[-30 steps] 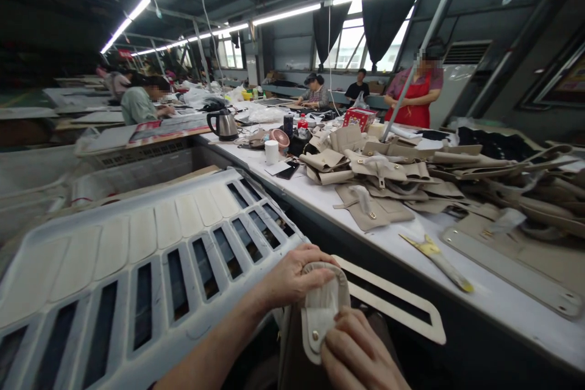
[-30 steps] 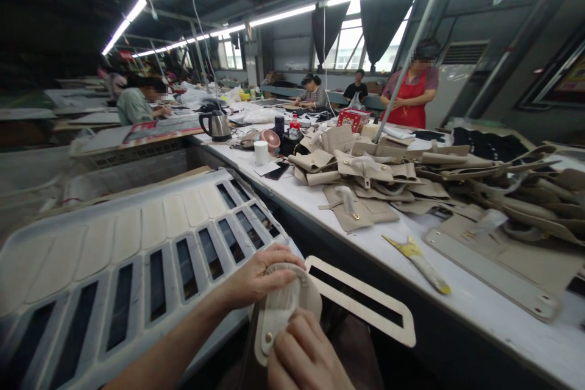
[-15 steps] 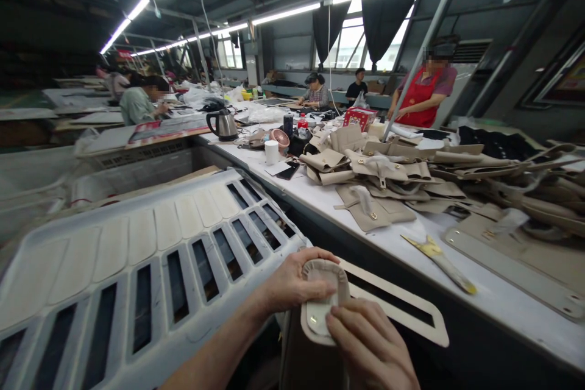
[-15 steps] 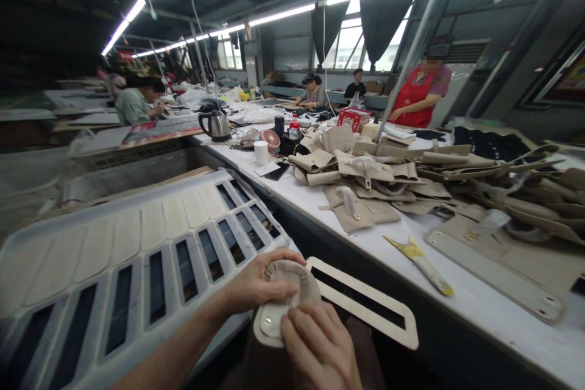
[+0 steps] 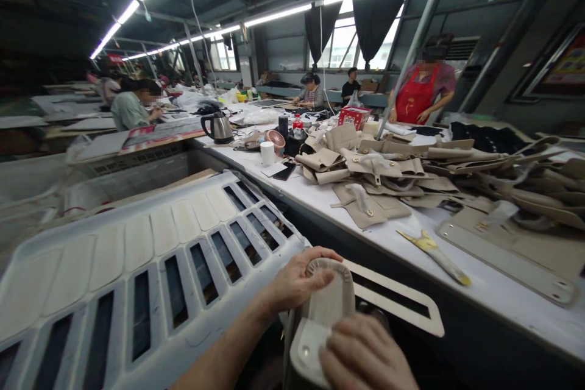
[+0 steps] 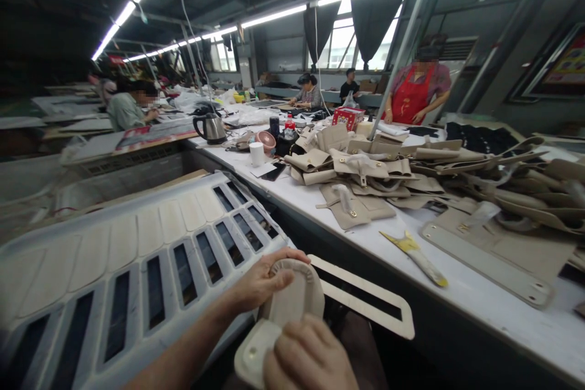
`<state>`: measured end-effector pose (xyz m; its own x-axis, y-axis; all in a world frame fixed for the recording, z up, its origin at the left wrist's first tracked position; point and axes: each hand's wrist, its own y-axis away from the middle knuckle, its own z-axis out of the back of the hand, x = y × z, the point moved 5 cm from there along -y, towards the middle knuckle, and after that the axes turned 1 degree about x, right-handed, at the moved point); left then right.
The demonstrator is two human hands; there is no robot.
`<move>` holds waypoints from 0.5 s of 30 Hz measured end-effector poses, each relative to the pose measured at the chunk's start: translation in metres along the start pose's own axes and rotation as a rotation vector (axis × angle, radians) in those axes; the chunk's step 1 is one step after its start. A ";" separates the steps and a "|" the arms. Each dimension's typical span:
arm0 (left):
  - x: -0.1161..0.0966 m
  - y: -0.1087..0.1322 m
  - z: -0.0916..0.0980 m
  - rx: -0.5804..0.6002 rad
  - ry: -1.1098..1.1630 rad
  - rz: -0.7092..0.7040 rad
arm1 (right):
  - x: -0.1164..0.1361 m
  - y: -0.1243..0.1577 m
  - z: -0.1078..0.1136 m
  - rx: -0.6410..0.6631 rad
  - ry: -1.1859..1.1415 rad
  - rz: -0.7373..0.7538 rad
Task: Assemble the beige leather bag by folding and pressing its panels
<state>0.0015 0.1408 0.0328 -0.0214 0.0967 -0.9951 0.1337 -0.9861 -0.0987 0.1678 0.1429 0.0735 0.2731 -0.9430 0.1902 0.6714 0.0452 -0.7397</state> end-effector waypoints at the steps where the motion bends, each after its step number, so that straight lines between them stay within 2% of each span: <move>1: 0.001 0.000 -0.001 0.006 0.031 -0.008 | -0.010 -0.007 0.005 -0.028 -0.020 -0.062; 4: 0.003 0.003 -0.003 -0.025 0.148 -0.029 | -0.046 -0.018 0.010 -0.149 -0.111 -0.356; 7: 0.001 0.006 -0.006 -0.055 0.174 -0.101 | -0.066 -0.013 -0.002 -0.286 -0.225 -0.550; 11: -0.002 0.009 -0.011 -0.079 0.049 -0.185 | -0.070 -0.003 -0.019 -0.405 -0.364 -0.660; 15: 0.001 0.009 -0.013 -0.115 -0.013 -0.185 | -0.068 -0.001 -0.023 -0.464 -0.422 -0.698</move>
<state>0.0153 0.1338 0.0312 -0.0683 0.2721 -0.9598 0.2383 -0.9298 -0.2806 0.1333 0.1993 0.0465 0.2007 -0.5056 0.8391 0.4606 -0.7073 -0.5363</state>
